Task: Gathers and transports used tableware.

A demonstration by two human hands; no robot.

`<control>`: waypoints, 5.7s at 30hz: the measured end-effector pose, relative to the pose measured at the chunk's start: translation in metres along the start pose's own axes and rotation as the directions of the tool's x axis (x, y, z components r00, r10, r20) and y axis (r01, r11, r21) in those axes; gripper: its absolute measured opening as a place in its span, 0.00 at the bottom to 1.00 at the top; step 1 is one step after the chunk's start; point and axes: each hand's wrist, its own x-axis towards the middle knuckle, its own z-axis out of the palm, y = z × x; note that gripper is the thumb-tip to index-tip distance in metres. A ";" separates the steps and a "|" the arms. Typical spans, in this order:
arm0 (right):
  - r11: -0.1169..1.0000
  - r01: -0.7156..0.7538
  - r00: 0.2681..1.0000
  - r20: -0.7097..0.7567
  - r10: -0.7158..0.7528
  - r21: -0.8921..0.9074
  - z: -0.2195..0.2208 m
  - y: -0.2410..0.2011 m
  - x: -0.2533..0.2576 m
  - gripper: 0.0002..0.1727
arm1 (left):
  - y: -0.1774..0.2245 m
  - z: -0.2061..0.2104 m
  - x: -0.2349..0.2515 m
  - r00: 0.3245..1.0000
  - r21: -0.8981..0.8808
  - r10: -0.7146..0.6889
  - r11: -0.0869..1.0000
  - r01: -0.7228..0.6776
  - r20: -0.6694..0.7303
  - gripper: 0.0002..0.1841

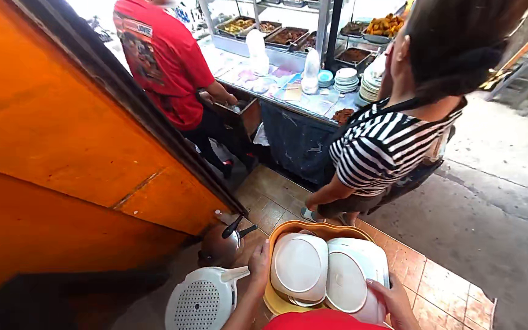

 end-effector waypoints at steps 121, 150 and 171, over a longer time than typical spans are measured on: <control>0.878 0.355 0.922 -0.034 -0.385 -0.320 -0.276 -0.344 0.791 0.49 | 0.641 0.615 0.294 0.760 -0.631 0.510 0.756 -0.173 0.403 0.43; 0.741 0.251 0.964 -0.088 -0.253 0.622 -0.211 -0.300 0.664 0.22 | 0.720 0.518 0.424 0.794 -0.465 0.607 0.691 -0.553 -0.042 0.24; 0.555 0.430 0.902 -0.321 -0.288 0.712 -0.231 -0.260 0.655 0.16 | 0.826 0.527 0.569 0.736 0.270 0.479 0.718 -0.642 0.477 0.26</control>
